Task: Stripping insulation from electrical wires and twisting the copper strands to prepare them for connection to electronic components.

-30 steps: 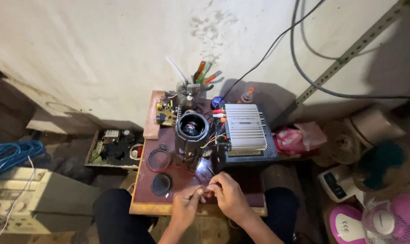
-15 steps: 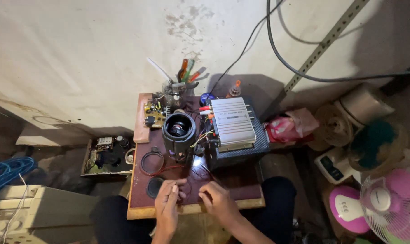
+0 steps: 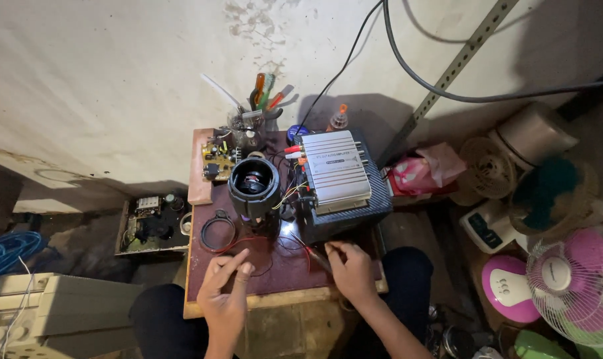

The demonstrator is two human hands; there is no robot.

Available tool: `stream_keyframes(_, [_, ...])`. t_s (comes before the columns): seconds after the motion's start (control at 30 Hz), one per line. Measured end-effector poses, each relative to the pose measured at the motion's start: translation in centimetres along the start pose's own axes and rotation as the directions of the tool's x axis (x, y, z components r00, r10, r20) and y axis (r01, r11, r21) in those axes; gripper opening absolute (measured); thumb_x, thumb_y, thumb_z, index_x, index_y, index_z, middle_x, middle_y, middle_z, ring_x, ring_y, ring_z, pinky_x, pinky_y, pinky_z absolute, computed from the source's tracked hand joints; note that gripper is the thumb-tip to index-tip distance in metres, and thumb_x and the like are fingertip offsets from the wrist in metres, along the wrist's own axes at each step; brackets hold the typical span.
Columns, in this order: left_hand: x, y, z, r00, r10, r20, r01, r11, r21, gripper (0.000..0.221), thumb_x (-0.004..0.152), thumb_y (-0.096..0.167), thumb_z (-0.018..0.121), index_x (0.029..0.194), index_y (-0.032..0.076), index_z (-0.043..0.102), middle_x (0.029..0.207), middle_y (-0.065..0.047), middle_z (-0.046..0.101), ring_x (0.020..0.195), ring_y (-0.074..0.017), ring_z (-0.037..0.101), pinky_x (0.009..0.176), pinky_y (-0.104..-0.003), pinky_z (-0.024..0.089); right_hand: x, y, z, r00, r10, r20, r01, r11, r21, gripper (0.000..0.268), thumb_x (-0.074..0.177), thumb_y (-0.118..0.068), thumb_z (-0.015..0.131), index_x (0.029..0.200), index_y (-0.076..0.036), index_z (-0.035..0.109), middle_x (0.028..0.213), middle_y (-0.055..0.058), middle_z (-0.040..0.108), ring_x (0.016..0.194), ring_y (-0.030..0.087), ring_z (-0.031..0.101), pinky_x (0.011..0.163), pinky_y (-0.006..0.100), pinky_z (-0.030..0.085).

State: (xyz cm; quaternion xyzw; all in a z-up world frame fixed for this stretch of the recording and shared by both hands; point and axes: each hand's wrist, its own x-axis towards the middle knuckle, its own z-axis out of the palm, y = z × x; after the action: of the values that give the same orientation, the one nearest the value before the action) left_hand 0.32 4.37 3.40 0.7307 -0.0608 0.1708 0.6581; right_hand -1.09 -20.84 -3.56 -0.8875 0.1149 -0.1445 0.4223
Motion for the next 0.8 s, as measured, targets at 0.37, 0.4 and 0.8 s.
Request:
stream_keyframes(0.37, [0.7, 0.9, -0.7, 0.994, 0.013, -0.113, -0.005, 0.998, 0.069, 0.020, 0.094, 0.008, 0.072, 0.112, 0.004, 0.078, 0.094, -0.010, 0.067, 0.087, -0.0177, 0.063, 0.073, -0.029, 0.050, 1.2, -1.8, 1.0, 0.959, 0.233, 0.163, -0.204, 0.963, -0.176, 0.024, 0.089, -0.039, 0.074, 0.098, -0.019, 0.084, 0.055, 0.005, 0.066, 0.045, 0.019, 0.050, 0.054, 0.039, 0.041])
stream_keyframes(0.4, [0.7, 0.7, -0.9, 0.993, 0.011, -0.117, -0.003, 0.997, 0.071, 0.020, 0.094, 0.008, 0.072, 0.112, 0.004, 0.078, 0.094, -0.010, 0.067, 0.087, -0.0177, 0.063, 0.073, -0.029, 0.050, 1.2, -1.5, 1.0, 0.959, 0.231, 0.167, -0.201, 0.963, -0.177, 0.024, 0.089, -0.039, 0.074, 0.098, -0.019, 0.084, 0.055, 0.005, 0.066, 0.045, 0.019, 0.050, 0.054, 0.039, 0.041])
stream_keyframes(0.8, [0.4, -1.1, -0.7, 0.997, 0.021, -0.074, -0.014, 0.995, 0.102, 0.020, 0.093, 0.012, 0.073, 0.110, 0.007, 0.080, 0.091, -0.006, 0.066, 0.080, -0.0142, 0.061, 0.065, -0.027, 0.047, 0.9, -1.2, 1.6, 0.977, 0.162, 0.135, -0.140, 0.977, -0.161, 0.026, 0.086, -0.040, 0.078, 0.100, -0.019, 0.084, 0.056, 0.002, 0.069, 0.045, 0.016, 0.048, 0.054, 0.037, 0.042])
